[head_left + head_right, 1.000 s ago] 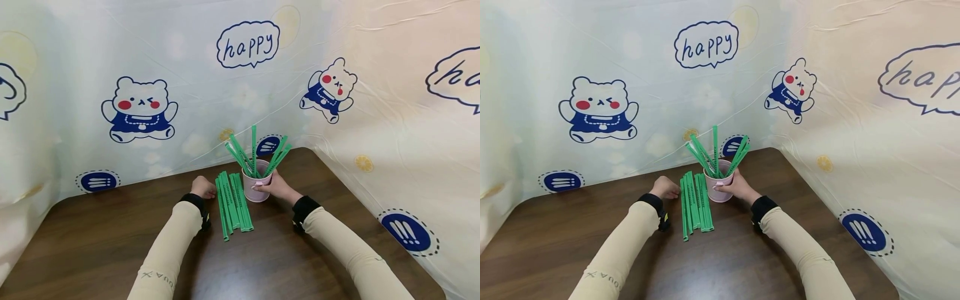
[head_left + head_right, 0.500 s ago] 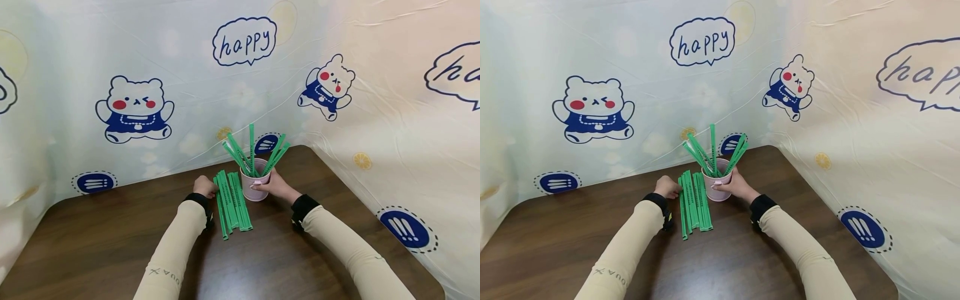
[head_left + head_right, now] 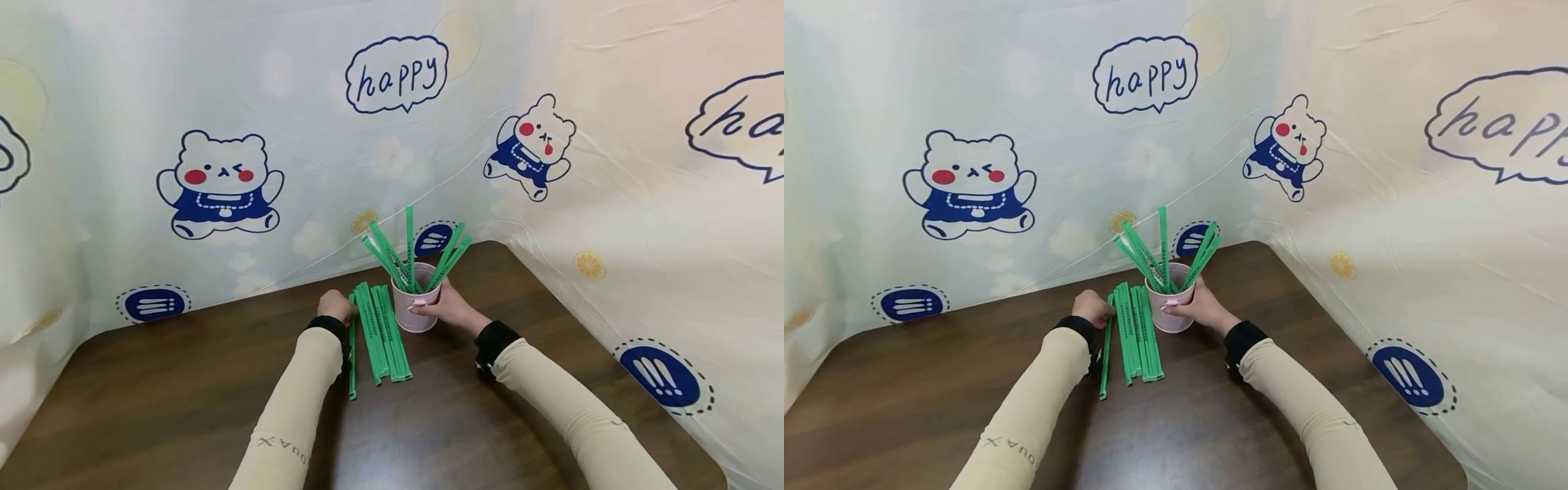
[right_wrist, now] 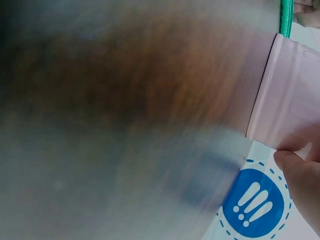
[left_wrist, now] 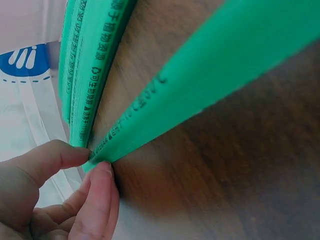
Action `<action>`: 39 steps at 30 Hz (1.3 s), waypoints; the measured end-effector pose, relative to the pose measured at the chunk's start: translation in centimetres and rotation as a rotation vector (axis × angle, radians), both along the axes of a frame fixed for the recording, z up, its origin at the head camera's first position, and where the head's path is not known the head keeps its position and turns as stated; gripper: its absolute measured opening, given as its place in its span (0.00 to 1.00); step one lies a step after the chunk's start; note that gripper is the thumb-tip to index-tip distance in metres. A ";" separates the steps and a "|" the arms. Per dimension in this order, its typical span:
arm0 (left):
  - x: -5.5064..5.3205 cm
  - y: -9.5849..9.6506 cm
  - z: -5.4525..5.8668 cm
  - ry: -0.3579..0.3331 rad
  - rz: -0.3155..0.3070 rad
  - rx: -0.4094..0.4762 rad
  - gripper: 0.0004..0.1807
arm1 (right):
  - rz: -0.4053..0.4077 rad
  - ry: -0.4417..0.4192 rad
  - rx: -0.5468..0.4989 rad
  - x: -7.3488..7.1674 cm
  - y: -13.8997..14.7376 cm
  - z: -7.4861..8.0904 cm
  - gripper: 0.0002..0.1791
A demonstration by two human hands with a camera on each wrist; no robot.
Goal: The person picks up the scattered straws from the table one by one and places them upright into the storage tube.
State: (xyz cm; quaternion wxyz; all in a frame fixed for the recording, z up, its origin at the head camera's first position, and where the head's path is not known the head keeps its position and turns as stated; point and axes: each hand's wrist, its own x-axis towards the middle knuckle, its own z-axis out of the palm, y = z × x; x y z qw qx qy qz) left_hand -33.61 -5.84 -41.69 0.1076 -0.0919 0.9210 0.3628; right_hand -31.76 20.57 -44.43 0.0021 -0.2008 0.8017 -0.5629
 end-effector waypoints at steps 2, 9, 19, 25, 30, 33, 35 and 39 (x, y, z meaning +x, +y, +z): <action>-0.1 0.0 -0.1 -0.010 -0.004 -0.008 0.09 | 0.013 0.002 -0.006 0.1 0.0 -0.1 0.47; -0.6 -0.1 -0.2 -0.036 -0.031 -0.056 0.13 | 0.006 -0.003 0.014 0.3 -0.1 0.2 0.47; -0.7 0.6 -0.9 -0.015 -0.045 -0.175 0.17 | 0.016 -0.033 0.023 0.3 0.0 0.3 0.48; -1.0 0.6 -1.2 0.039 -0.023 -0.161 0.13 | 0.016 -0.030 0.020 0.3 0.1 0.5 0.48; -1.4 -0.1 -1.2 0.029 -0.027 -0.144 0.16 | 0.020 -0.018 0.017 0.1 -0.2 0.6 0.47; -1.2 -0.2 -1.0 0.022 -0.047 -0.152 0.16 | 0.002 -0.011 0.020 0.3 -0.2 0.4 0.47; -1.1 -0.4 -0.9 0.011 -0.066 -0.150 0.16 | -0.010 -0.012 0.024 0.4 -0.1 0.2 0.48; -1.0 -1.2 -0.9 0.007 -0.063 -0.054 0.17 | -0.013 -0.021 0.023 0.4 0.0 0.1 0.49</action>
